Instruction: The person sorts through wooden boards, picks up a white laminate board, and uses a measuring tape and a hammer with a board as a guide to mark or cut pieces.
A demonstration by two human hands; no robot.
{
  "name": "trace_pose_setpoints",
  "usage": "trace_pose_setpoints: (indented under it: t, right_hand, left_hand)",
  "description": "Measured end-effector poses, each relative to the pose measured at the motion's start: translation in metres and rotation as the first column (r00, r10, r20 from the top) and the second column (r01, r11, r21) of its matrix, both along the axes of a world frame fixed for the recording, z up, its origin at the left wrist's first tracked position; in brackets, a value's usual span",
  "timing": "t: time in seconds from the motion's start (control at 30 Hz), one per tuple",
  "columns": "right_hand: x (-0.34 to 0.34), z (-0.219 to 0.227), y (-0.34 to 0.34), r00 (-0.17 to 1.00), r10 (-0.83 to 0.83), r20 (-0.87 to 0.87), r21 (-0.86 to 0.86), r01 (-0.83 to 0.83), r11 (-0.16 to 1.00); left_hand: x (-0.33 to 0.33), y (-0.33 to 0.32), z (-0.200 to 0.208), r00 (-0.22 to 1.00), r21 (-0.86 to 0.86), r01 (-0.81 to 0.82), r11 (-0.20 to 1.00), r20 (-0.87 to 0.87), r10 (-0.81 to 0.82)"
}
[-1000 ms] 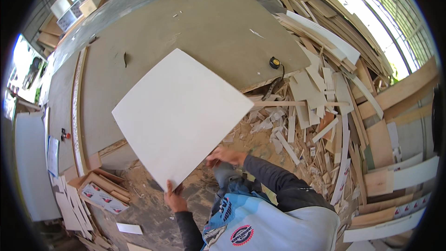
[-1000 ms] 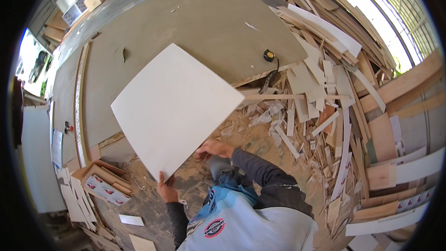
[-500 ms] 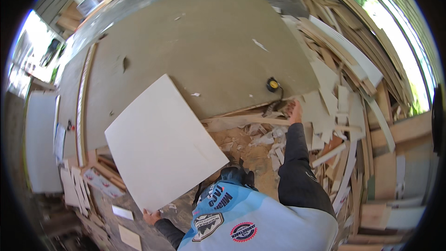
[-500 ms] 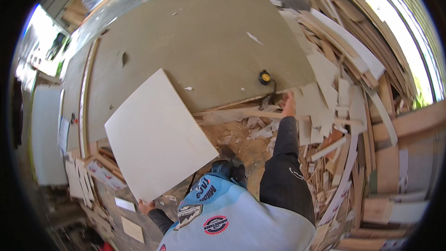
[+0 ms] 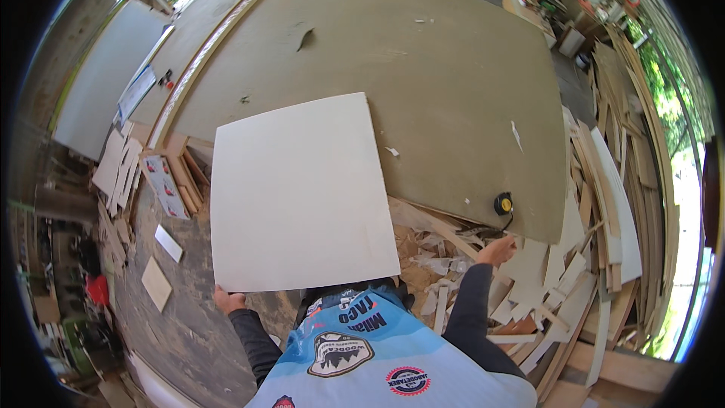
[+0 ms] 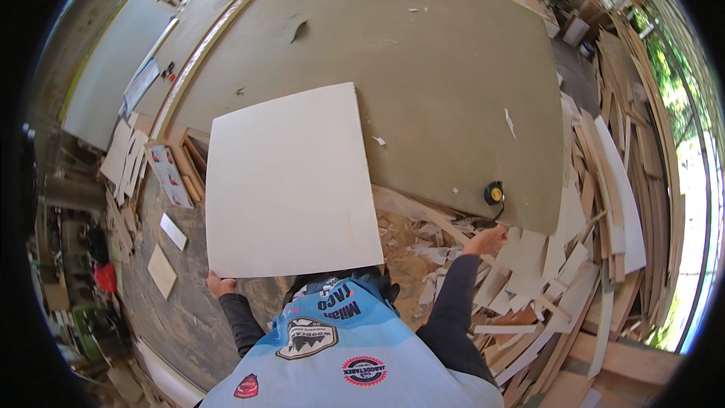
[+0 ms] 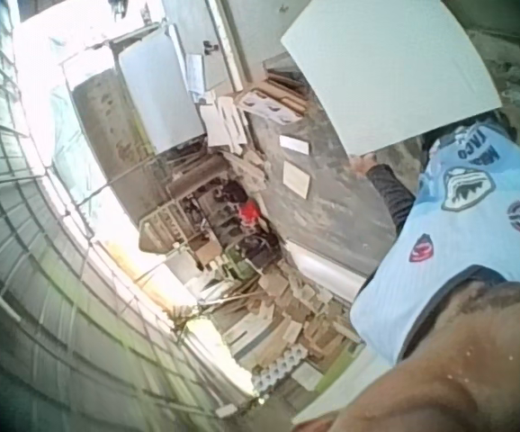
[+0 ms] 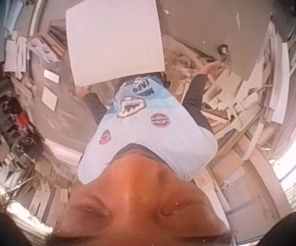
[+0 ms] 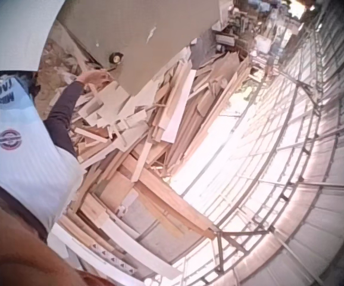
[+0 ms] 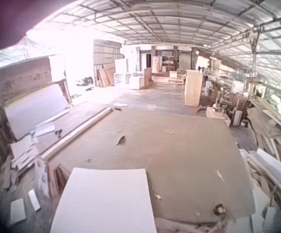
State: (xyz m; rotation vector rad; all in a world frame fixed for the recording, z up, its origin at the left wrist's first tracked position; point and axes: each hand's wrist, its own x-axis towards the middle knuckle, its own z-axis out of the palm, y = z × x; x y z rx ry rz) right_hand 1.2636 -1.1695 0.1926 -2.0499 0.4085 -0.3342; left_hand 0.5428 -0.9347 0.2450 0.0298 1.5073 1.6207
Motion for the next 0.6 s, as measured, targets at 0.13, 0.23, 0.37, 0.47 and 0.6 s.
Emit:
trace_pose_setpoints:
  t: [0.13, 0.23, 0.37, 0.47, 0.6]
  right_hand:
    - [-0.115, 0.104, 0.094, 0.596, 0.766, -0.240, 0.583, -0.542, 0.605]
    - [-0.175, 0.093, 0.138, 0.209, 0.925, -0.317, 0.690, -0.618, 0.376]
    - [-0.254, 0.088, 0.189, 0.223, 0.948, -0.228, 0.390, -0.871, 0.299]
    - [-0.286, 0.094, 0.210, 0.305, 0.924, -0.229, 0.333, -0.868, 0.369]
    - [-0.338, 0.093, 0.250, 0.409, 0.867, -0.285, 0.206, -0.857, 0.473]
  left_hand:
    - [0.015, 0.001, 0.027, 0.991, 0.086, -0.081, 0.993, -0.101, 0.089]
    - [0.009, 0.022, 0.033, 0.997, 0.094, -0.057, 0.994, -0.037, 0.061]
    - [0.006, 0.051, 0.052, 0.998, 0.140, -0.056, 0.989, -0.011, 0.058]
    - [-0.006, 0.090, 0.060, 0.999, 0.211, -0.020, 0.977, 0.054, 0.008]
    - [-0.047, 0.166, 0.053, 0.997, 0.221, 0.052, 0.974, 0.037, -0.062]
